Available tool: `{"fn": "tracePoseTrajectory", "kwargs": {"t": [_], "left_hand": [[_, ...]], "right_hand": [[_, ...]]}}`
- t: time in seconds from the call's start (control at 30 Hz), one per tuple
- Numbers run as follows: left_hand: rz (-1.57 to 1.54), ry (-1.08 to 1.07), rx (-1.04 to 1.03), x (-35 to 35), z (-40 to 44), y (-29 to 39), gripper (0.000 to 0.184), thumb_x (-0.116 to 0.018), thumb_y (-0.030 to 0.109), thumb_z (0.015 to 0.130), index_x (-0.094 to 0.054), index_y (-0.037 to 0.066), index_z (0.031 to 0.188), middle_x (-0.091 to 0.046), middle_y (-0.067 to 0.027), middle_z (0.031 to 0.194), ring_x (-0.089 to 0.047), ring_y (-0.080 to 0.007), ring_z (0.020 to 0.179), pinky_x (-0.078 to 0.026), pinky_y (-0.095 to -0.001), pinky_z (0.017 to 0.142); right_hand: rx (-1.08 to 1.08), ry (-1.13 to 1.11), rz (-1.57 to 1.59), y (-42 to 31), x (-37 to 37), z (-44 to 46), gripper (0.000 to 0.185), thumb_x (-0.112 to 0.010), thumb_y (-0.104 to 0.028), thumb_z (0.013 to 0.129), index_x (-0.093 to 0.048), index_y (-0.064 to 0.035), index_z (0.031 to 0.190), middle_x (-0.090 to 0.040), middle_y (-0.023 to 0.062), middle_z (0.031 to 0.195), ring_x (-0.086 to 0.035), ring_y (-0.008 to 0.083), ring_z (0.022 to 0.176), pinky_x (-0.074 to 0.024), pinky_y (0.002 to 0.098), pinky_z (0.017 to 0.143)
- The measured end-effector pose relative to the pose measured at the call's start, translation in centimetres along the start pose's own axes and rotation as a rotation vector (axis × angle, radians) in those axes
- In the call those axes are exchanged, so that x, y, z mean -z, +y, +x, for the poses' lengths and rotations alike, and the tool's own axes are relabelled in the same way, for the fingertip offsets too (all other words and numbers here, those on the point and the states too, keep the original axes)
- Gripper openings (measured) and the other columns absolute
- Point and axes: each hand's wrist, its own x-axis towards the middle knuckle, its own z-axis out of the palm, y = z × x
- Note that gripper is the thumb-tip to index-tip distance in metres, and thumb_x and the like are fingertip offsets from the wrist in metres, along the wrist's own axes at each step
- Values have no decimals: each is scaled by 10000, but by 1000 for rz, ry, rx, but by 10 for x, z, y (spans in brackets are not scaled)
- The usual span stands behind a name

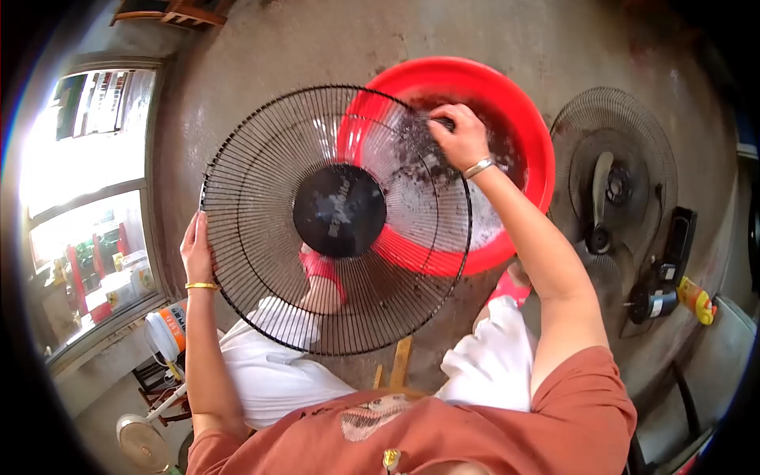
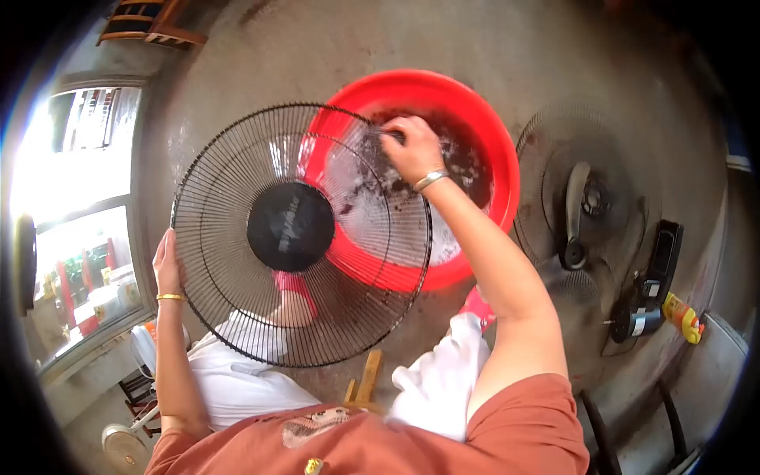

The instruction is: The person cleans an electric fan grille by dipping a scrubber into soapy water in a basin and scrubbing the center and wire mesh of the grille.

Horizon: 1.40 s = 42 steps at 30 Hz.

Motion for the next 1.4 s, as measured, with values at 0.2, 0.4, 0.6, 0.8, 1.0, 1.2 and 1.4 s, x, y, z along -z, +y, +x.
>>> {"fn": "tracePoseTrajectory", "kwargs": {"t": [0.2, 0.4, 0.6, 0.8, 1.0, 1.2, 1.4], "left_hand": [[-1, 18, 50, -6, -5, 9, 424, -644, 398, 910, -631, 111, 1222, -319, 109, 502, -254, -3, 373, -169, -204, 348], [-17, 33, -8, 0, 2, 0, 426, -646, 396, 910, -632, 101, 1216, -316, 112, 512, -242, -3, 380, -158, -207, 362], [4, 42, 34, -4, -7, 9, 439, -647, 399, 908, -627, 89, 1217, -329, 110, 523, -247, -1, 387, -170, -205, 359], [-22, 27, 24, -4, -11, 11, 453, -647, 407, 906, -618, 97, 1234, -314, 108, 512, -245, -4, 384, -169, -205, 353], [-41, 9, 42, 0, -9, 2, 438, -642, 417, 907, -614, 130, 1237, -310, 99, 496, -242, -11, 362, -176, -215, 335], [-54, -18, 16, -3, -3, -4, 450, -639, 420, 908, -615, 104, 1228, -336, 100, 509, -260, -9, 364, -197, -204, 333], [-29, 22, 27, -5, -5, -2, 442, -625, 412, 920, -614, 99, 1231, -338, 99, 514, -262, -11, 370, -186, -206, 339]], "right_hand": [[189, -216, 80, -82, -2, -40, 160, -687, -87, 747, -673, -122, 902, -615, 46, 891, -623, 219, 859, -531, 325, 704], [-145, -13, -140, 19, 3, -28, 105, -639, -166, 781, -646, -110, 869, -593, 115, 883, -606, 326, 855, -506, 425, 736], [139, -153, 111, -112, 3, -60, 124, -664, -86, 765, -641, -104, 885, -594, 86, 879, -614, 272, 790, -525, 359, 701], [-329, -154, -319, 22, 19, -55, 110, -614, -210, 823, -609, -128, 895, -583, 119, 951, -614, 353, 883, -515, 443, 745], [-159, 66, -426, 74, 31, -23, 147, -632, -223, 829, -612, -131, 942, -577, 136, 989, -604, 354, 917, -506, 473, 775], [-368, -412, -648, 114, 36, -37, 249, -582, -147, 799, -643, -158, 1040, -604, 169, 1074, -610, 378, 963, -515, 482, 832], [50, -80, -148, -12, 37, 15, 167, -618, -216, 769, -694, -132, 892, -654, 105, 904, -634, 300, 878, -522, 419, 770]]}}
